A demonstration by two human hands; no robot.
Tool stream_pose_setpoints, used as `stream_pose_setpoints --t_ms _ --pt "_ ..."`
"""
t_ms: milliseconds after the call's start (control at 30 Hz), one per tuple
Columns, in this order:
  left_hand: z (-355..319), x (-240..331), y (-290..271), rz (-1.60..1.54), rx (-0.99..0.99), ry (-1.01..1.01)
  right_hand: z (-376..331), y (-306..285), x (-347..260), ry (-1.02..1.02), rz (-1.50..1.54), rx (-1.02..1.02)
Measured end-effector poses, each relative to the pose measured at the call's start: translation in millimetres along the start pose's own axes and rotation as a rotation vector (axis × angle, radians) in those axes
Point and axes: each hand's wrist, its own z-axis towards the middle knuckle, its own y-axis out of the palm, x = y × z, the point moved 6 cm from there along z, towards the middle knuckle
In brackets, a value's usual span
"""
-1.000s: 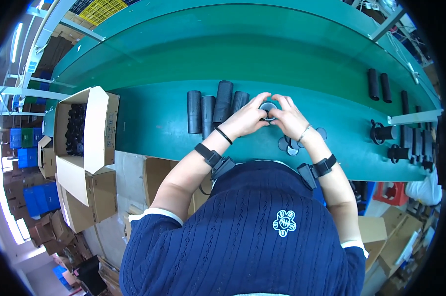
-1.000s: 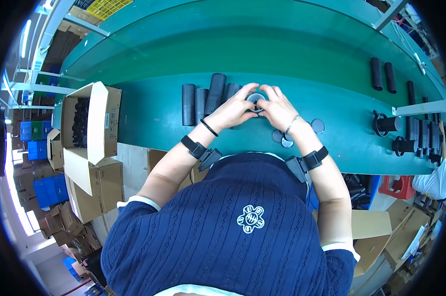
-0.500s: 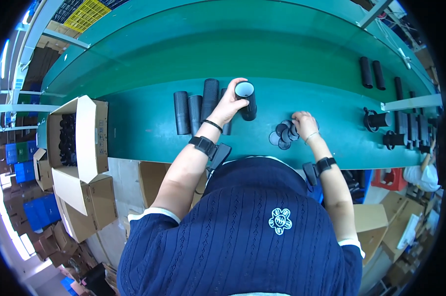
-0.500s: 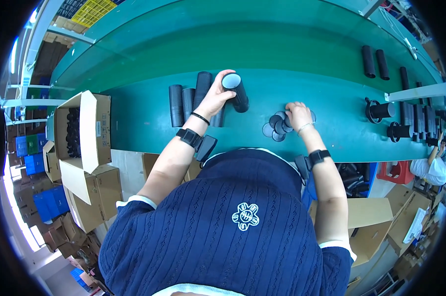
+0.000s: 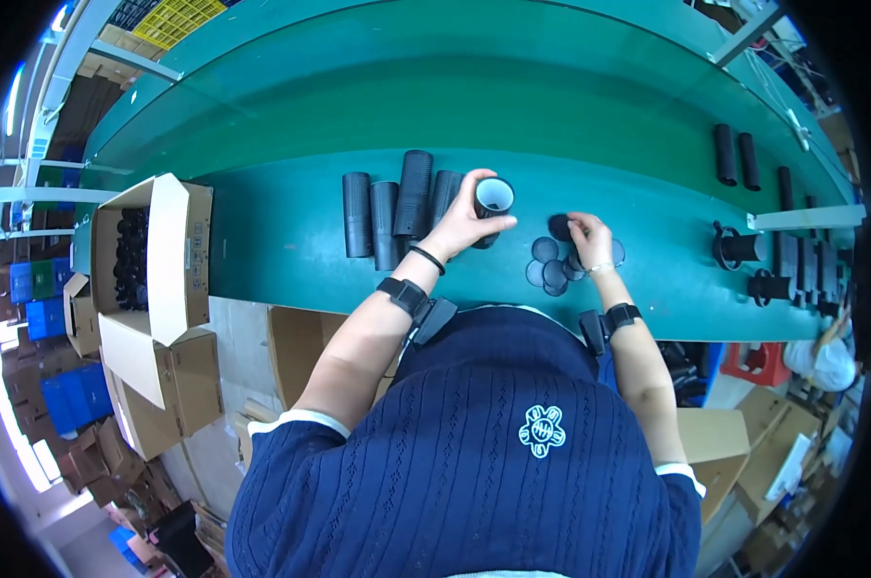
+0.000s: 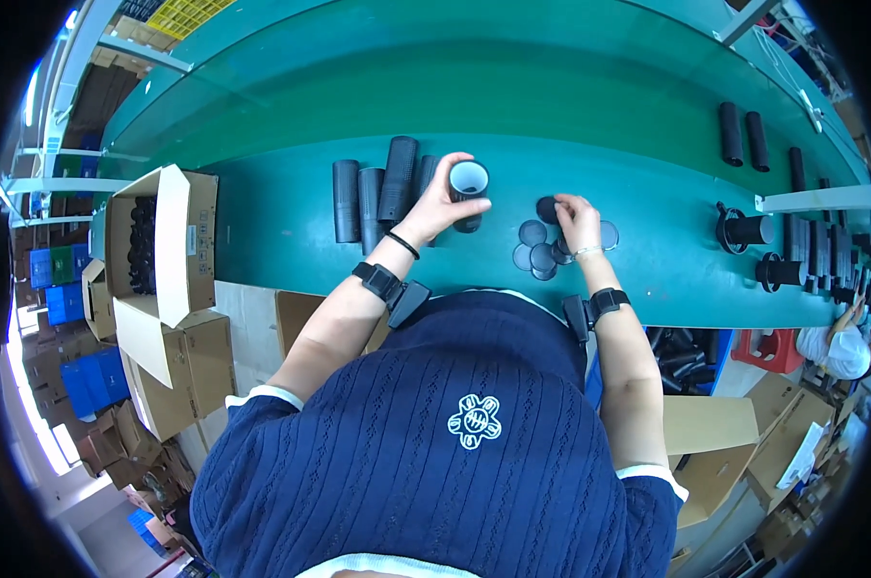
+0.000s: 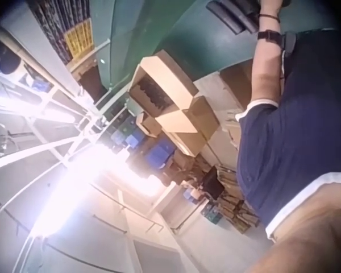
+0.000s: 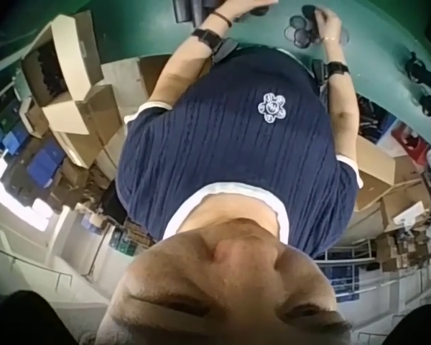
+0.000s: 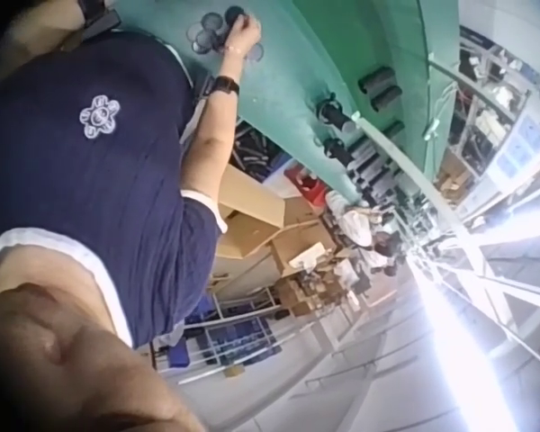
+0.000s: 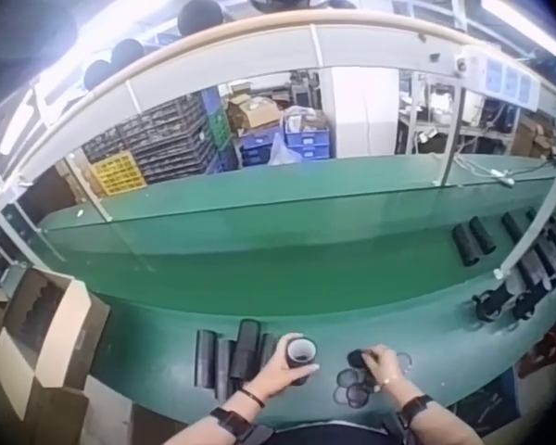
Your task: The person removes binoculars from a box, places them on a workbench, and fits lens caps onto them by hand. After capping the binoculars, the person places them into a different box and then arranges cardboard sheets inside another box.
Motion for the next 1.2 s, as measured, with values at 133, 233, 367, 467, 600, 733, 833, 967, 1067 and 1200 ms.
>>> stream_pose_setpoints --t_ms 133,233,367,467,600,733,833,967,1067,1200 --pt "-1.2 -13.3 7.1 0.080 -0.088 -0.090 5.3 -15.0 20.5 0.182 0.230 0.143" --pt "-5.1 -15.9 16.6 -0.035 -0.170 -0.136 4.9 -21.0 14.5 0.380 0.541 0.115" --pt "-11.3 15.6 47.1 0.112 -0.401 0.059 -3.1 -14.5 -39.5 0.377 0.900 0.024" --pt "-13.2 13.7 51.4 -0.091 -0.453 -0.141 -6.7 -9.2 -67.9 0.361 1.178 -0.225" --pt "-15.9 5.7 45.2 -0.165 -0.454 -0.197 -16.3 -7.5 -104.0 0.385 1.356 -0.609" --pt "-19.6 5.0 48.4 -0.178 -0.478 -0.235 -12.8 -4.4 -110.2 0.327 1.369 -0.688" --pt "-16.3 2.7 43.6 -0.068 -0.372 -0.084 -3.9 -14.2 -114.7 0.243 1.261 -0.540" --pt "-13.3 -6.7 37.0 0.265 -0.276 0.055 1.8 -39.1 -134.0 0.136 0.790 -0.473" --pt "-14.5 -4.4 41.1 0.301 -0.262 0.119 -1.2 -40.6 -163.3 -0.157 0.217 -0.445" --pt "-15.7 -4.9 44.0 0.418 -0.267 0.175 -7.2 -35.1 -174.9 -0.297 0.028 -0.420"
